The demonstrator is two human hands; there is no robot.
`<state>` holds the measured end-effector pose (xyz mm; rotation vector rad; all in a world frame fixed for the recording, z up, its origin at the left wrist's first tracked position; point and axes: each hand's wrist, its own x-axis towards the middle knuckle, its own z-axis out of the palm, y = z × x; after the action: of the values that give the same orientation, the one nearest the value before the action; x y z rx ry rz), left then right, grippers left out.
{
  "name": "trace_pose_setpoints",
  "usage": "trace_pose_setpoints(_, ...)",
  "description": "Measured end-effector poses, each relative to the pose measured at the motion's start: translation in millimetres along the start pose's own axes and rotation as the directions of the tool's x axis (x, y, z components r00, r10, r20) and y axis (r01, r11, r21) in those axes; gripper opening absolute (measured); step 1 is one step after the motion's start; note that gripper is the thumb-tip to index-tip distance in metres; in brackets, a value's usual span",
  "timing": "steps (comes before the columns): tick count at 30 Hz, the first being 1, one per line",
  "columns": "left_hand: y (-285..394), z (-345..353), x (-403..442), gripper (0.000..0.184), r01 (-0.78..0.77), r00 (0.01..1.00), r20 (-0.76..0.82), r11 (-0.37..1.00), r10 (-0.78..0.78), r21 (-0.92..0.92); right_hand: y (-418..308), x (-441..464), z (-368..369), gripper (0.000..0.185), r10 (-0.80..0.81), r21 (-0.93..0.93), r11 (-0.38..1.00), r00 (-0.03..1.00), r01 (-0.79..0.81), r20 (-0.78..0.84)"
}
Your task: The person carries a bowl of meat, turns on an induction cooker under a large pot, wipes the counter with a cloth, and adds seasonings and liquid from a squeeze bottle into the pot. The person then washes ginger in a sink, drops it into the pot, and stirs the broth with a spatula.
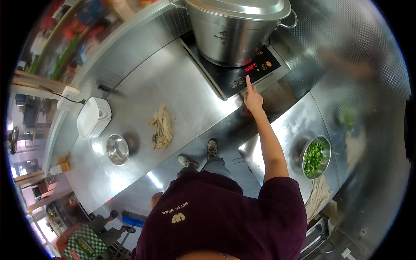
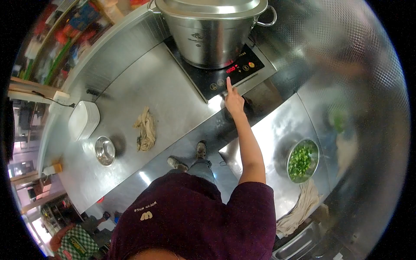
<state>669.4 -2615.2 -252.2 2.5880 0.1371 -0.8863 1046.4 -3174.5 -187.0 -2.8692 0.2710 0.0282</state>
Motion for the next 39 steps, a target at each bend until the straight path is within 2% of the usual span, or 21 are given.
trace_pose_setpoints(2, -5.7, 7.2, 0.8, 0.027, -0.090, 0.989, -0.123, 0.994, 0.082, -0.060, -1.0, 1.0, -1.9, 0.079, 0.007, 0.007, 1.000, 1.000, -0.007, 0.002)
trace_pose_setpoints(5, -3.9, 0.4, -1.8, 0.034, -0.033, 0.999, -0.031, 0.996, 0.030, -0.086, -2.8, 0.9, -7.6, 0.080, 0.016, 0.009, 1.000, 1.000, -0.016, 0.012)
trace_pose_setpoints(8, -10.7, 7.0, -6.7, 0.033, 0.033, 0.998, -0.042, 0.936, -0.051, -0.351, -2.7, 1.8, -9.6, 0.081, 0.016, 0.004, 1.000, 1.000, -0.016, 0.014)
trace_pose_setpoints(11, -13.4, 10.6, -6.5, 0.030, 0.016, 1.000, -0.011, 0.990, -0.018, -0.141, -1.5, 2.0, -11.3, 0.081, 0.005, 0.006, 1.000, 1.000, -0.005, -0.013)
trace_pose_setpoints(14, -17.0, 13.3, -10.0, 0.028, 0.006, 0.999, -0.035, 0.952, -0.018, -0.305, 0.3, 4.7, -9.3, 0.082, 0.009, -0.024, 1.000, 0.999, -0.008, 0.034)
trace_pose_setpoints(15, -20.6, 17.7, -15.5, 0.028, -0.062, 0.997, -0.067, 0.974, 0.049, -0.217, 1.6, 3.7, -9.7, 0.082, 0.015, -0.041, 0.999, 0.998, -0.012, 0.065)
trace_pose_setpoints(17, -19.1, 18.9, -7.7, 0.027, -0.201, 0.972, -0.132, 0.979, 0.197, -0.024, 0.5, 3.1, -14.6, 0.082, 0.003, -0.012, 1.000, 1.000, -0.003, 0.027)
trace_pose_setpoints(18, -18.0, 13.6, -10.8, 0.026, -0.102, 0.994, -0.070, 0.965, 0.088, -0.240, -1.5, 2.2, -16.7, 0.082, 0.016, 0.015, 1.000, 1.000, -0.016, 0.013)
trace_pose_setpoints(19, -12.6, 14.0, -4.4, 0.026, 0.068, 0.995, -0.030, 0.884, -0.092, -0.462, -0.6, 0.1, -18.3, 0.081, 0.029, 0.039, 0.999, 1.000, -0.029, 0.007)
trace_pose_setpoints(20, -8.3, 15.5, -3.5, 0.026, 0.229, 0.966, 0.058, 0.724, -0.254, -0.650, 1.3, -0.6, -17.4, 0.082, 0.040, 0.019, 0.999, 0.999, -0.040, 0.013)
trace_pose_setpoints(21, -5.5, 16.8, -3.9, 0.026, 0.370, 0.906, 0.183, 0.501, -0.382, -0.783, 2.7, 0.3, -17.4, 0.081, 0.024, 0.026, 0.999, 1.000, -0.023, -0.012)
trace_pose_setpoints(22, -0.6, 12.2, -10.2, 0.027, 0.109, 0.988, -0.045, 0.875, -0.147, -0.472, 3.7, -2.2, -17.2, 0.081, 0.010, 0.033, 0.999, 0.999, -0.009, -0.032)
trace_pose_setpoints(24, 13.3, 1.1, -14.5, 0.027, -0.054, 0.989, -0.148, 0.954, 0.011, -0.295, 3.6, -8.9, -17.0, 0.081, -0.023, 0.058, 0.998, 0.998, 0.026, -0.062)
trace_pose_setpoints(25, 19.0, -2.2, -13.4, 0.028, -0.138, 0.977, -0.191, 0.970, 0.100, -0.199, 3.8, -8.1, -17.0, 0.081, -0.019, 0.057, 0.998, 0.998, 0.023, -0.060)
trace_pose_setpoints(28, -1.7, 18.3, -6.5, 0.027, -0.069, 0.991, -0.125, 0.979, 0.045, -0.190, 5.3, -6.2, -16.5, 0.081, -0.010, 0.051, 0.999, 0.998, 0.012, -0.055)
trace_pose_setpoints(31, -5.4, 22.2, -5.8, 0.027, -0.154, 0.979, -0.148, 0.986, 0.142, -0.071, 3.1, -4.3, -19.0, 0.080, -0.010, 0.043, 0.999, 0.999, 0.012, -0.044)
trace_pose_setpoints(34, -5.5, 20.5, -11.5, 0.027, 0.105, 0.991, -0.033, 0.916, -0.128, -0.386, -0.3, -4.1, -25.1, 0.078, -0.015, 0.046, 0.999, 0.999, 0.017, -0.043)
trace_pose_setpoints(37, -1.8, 19.1, -17.4, 0.025, -0.098, 0.980, -0.184, 0.983, 0.069, -0.153, -1.0, -2.5, -26.2, 0.079, -0.014, 0.053, 0.998, 0.999, 0.017, -0.044)
trace_pose_setpoints(39, 1.1, 18.1, -19.1, 0.025, -0.040, 0.992, -0.120, 0.991, 0.025, -0.129, -1.9, -1.8, -26.7, 0.079, -0.001, 0.054, 0.999, 0.999, 0.003, -0.038)
